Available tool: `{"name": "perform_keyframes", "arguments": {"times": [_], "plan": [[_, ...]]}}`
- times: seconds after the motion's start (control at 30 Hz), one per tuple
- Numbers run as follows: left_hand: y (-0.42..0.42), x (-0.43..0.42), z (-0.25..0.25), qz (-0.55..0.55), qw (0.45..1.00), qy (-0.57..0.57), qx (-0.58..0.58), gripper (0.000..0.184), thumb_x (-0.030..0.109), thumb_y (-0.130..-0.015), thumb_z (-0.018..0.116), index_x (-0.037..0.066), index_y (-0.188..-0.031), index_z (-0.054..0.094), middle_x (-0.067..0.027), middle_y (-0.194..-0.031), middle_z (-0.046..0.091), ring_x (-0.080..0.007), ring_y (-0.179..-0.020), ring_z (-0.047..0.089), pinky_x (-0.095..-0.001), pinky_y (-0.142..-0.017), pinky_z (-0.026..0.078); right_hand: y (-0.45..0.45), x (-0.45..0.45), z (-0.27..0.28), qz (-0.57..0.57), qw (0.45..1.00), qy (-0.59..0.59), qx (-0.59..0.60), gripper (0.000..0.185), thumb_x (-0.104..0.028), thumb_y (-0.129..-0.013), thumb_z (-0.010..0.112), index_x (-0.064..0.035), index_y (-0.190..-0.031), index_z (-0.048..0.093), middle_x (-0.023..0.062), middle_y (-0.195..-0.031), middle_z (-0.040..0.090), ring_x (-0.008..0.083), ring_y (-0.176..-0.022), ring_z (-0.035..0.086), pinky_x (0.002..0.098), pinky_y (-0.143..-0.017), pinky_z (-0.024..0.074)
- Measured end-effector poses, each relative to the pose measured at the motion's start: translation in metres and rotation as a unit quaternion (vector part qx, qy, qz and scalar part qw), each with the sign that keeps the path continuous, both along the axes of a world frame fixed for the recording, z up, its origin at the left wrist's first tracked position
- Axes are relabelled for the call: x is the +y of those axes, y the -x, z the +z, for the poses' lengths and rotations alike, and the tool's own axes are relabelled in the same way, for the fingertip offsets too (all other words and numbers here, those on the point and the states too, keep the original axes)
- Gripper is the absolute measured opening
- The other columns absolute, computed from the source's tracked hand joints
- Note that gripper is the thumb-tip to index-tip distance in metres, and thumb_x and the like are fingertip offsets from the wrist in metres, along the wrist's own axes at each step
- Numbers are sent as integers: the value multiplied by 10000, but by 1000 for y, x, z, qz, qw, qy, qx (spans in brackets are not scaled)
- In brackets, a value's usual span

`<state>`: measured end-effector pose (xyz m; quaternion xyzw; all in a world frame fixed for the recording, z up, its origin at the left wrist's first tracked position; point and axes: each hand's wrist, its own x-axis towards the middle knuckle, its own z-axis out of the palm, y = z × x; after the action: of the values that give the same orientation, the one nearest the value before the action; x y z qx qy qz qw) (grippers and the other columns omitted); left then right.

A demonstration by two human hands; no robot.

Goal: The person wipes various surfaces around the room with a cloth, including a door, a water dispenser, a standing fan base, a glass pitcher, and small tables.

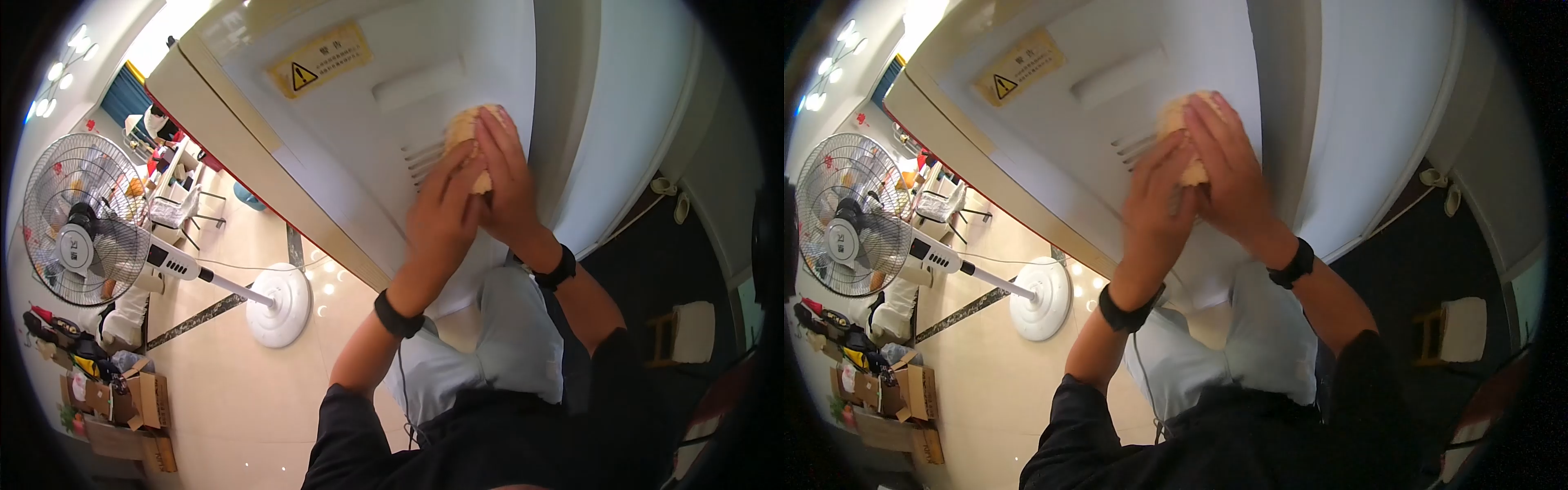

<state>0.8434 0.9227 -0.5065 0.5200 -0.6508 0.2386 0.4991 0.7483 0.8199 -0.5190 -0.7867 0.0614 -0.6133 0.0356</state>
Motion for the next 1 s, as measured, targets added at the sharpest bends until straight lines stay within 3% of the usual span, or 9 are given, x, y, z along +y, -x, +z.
{"name": "perform_keyframes", "arguments": {"times": [0.1, 0.27, 0.5, 0.6, 0.77, 1.0], "plan": [[-11, 26, 25, 18, 999, 20, 26, 539, -119, -728, 641, 39, -1242, 618, -151, -1307, 599, -317, -1146, 613, -366, -886, 544, -16, 16, 33, 41, 999, 32, 4, 644, -67, -740, 704, 7, -1351, 517, 153, -1429, 489, 398, -1366, 414, 504, -1124, 369], [-23, 53, 41, 43, 997, 41, 58, 487, -133, -789, 621, 12, -1253, 607, -164, -1310, 587, -291, -1172, 600, -335, -860, 558, -38, 51, 65, 69, 997, 20, -13, 624, -65, -706, 727, -8, -1303, 554, 120, -1392, 519, 357, -1343, 447, 492, -1102, 399], [-15, 50, 36, 52, 997, 24, 54, 475, -143, -808, 621, -5, -1262, 597, -174, -1321, 575, -292, -1190, 594, -328, -884, 561, -25, 45, 67, 34, 998, 38, 39, 567, -51, -742, 687, 2, -1293, 562, 123, -1397, 507, 353, -1337, 445, 494, -1098, 401], [-12, 54, 32, 64, 994, 13, 90, 520, -122, -771, 624, 27, -1270, 608, -173, -1338, 576, -337, -1197, 589, -394, -978, 508, -27, 47, 64, 48, 998, 35, 36, 550, -55, -760, 671, 9, -1295, 560, 131, -1407, 494, 359, -1349, 426, 499, -1096, 398], [-10, 57, 31, 124, 992, 18, 31, 506, -137, -750, 641, 3, -1236, 623, -182, -1298, 605, -339, -1173, 614, -386, -981, 514, -29, 44, 61, 83, 996, 19, 39, 528, -70, -793, 651, 13, -1305, 553, 135, -1428, 469, 356, -1370, 402, 502, -1094, 396], [-10, 42, 26, 181, 983, 35, 17, 490, -122, -711, 687, 2, -1183, 635, -191, -1253, 626, -336, -1139, 626, -394, -970, 519, -36, 22, 53, 101, 993, 41, 48, 532, -102, -823, 645, -26, -1339, 541, 89, -1446, 459, 276, -1380, 407, 442, -1096, 402]]}}
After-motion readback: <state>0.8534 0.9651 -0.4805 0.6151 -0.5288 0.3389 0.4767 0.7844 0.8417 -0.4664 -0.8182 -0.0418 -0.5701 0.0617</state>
